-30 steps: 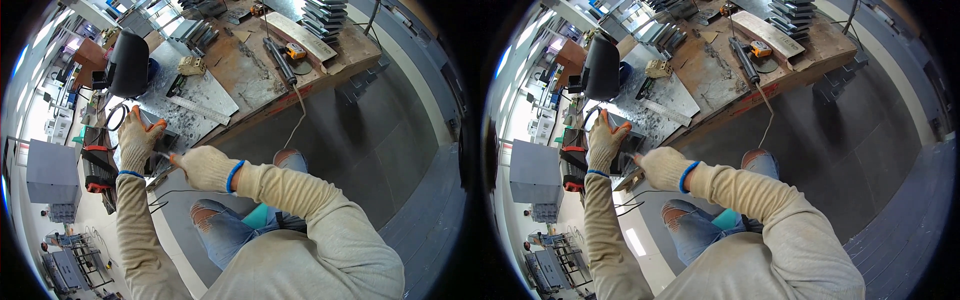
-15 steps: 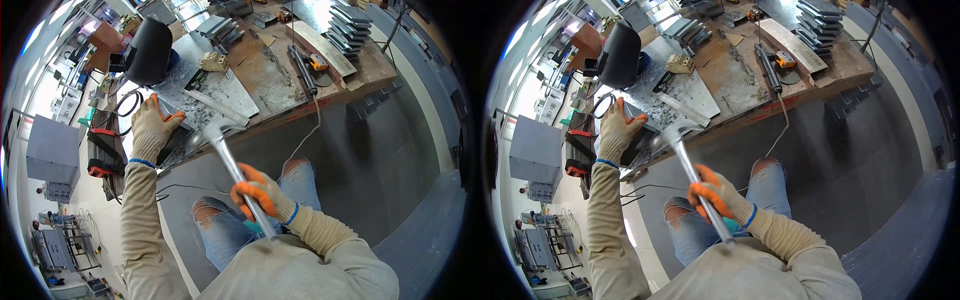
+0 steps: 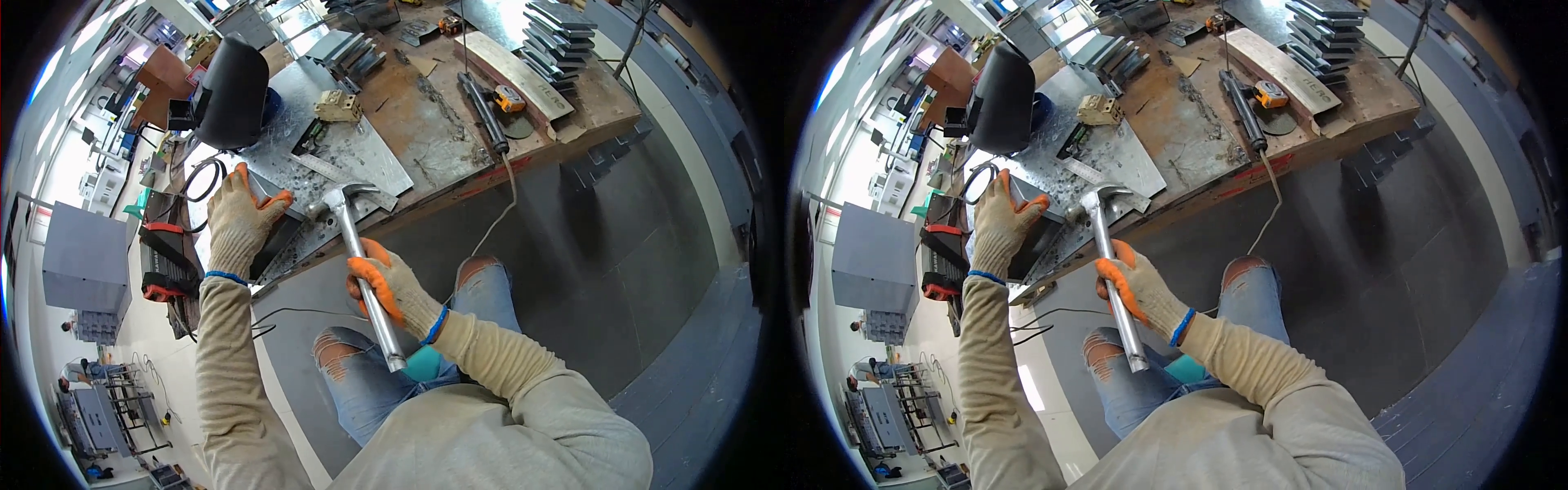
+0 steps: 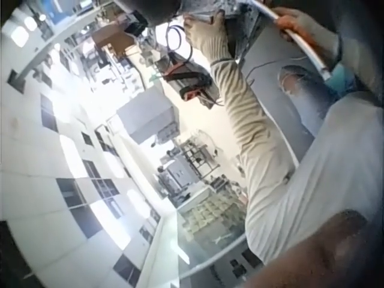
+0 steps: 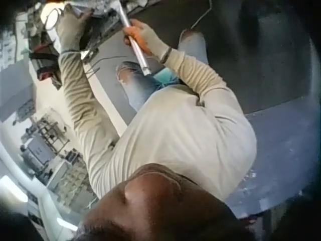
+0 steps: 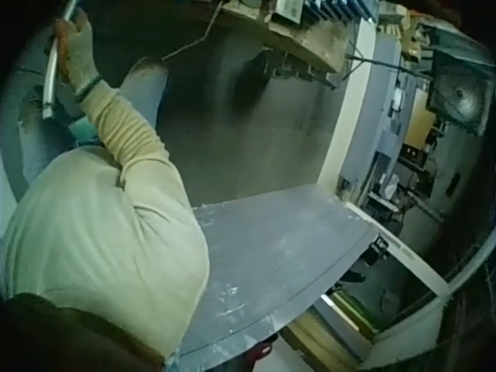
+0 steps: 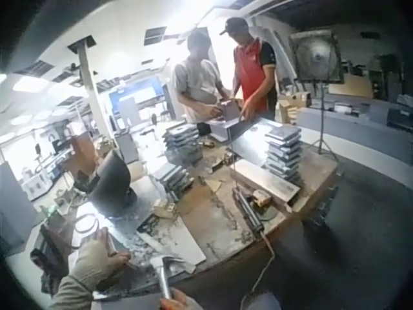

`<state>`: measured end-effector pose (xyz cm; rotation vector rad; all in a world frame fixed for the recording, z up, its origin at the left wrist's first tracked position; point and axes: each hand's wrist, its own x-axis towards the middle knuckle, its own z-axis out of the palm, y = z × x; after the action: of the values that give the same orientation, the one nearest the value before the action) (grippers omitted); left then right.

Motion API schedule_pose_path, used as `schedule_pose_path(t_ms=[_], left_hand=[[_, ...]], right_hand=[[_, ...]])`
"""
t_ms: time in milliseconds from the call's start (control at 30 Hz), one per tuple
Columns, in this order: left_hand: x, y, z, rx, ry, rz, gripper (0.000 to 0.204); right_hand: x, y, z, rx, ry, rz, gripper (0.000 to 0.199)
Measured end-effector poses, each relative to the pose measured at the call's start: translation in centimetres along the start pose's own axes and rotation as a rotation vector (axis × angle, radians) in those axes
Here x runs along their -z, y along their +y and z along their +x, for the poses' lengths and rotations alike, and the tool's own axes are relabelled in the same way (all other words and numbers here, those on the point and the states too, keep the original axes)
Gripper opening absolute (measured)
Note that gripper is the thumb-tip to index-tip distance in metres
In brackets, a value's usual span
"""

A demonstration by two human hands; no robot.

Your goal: Align metal sheets to form a box and use a hammer and welding torch to secure the joints.

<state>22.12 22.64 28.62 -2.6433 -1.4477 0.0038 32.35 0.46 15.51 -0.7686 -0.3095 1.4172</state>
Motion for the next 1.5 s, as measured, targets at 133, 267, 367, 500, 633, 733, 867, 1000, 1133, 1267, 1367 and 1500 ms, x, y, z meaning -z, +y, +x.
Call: schedule_pose_path(t_ms=[133,267,367,500,633,733,867,1000,1133,1267,1367,1500], left_hand=[[-0.1,0.2,-0.1,-0.002,0.032,-0.045,0.102],[-0.3,-0.1,-0.2,-0.012,0.045,-0.028,0.105],[-0.6,-0.5,-0.3,-0.027,0.069,-0.086,0.106],[-0.2,-0.6,-0.6,-0.070,0.132,-0.267,0.110],[0.8,0.7,-0.2,0.098,-0.055,0.033,0.113],[0.6,0.9,0.1,0.079,-0.024,0.040,0.104],[0.4,1.0,-0.1,0.050,0.000,0.035,0.095],[0.6,0.9,-0.3,0.056,-0.001,0.017,0.091],[0.1,0.8,-0.3,0.027,0.037,-0.030,0.091],[0.5,1.0,-0.7,0.050,0.028,-0.045,0.092],[0.6,1.2,-0.6,0.050,0.025,-0.048,0.093],[0.4,1.1,-0.5,0.035,0.038,-0.051,0.095]], right_hand=[[0.1,-0.8,-0.1,0.005,-0.012,-0.071,0.055],[0.2,-0.2,-0.3,0.041,0.000,-0.087,0.059],[1.2,0.5,-1.7,0.115,-0.033,-0.187,0.061],[2.2,1.0,-3.8,0.311,-0.145,-0.458,0.064],[-0.1,-0.1,-3.5,0.360,-0.284,-1.054,0.061],[-2.3,-0.4,-0.7,0.455,-0.232,-1.220,0.053],[-4.7,-2.6,2.6,0.345,-0.219,-1.402,0.040],[-5.6,-4.1,4.5,0.207,-0.259,-1.521,0.035],[-5.5,-3.5,5.0,0.284,-0.232,-1.523,0.032],[-5.6,-0.4,4.5,0.353,-0.202,-1.519,0.030],[-5.2,-0.3,4.9,0.378,-0.181,-1.506,0.028],[-4.8,-1.1,5.1,0.394,-0.156,-1.481,0.026]])
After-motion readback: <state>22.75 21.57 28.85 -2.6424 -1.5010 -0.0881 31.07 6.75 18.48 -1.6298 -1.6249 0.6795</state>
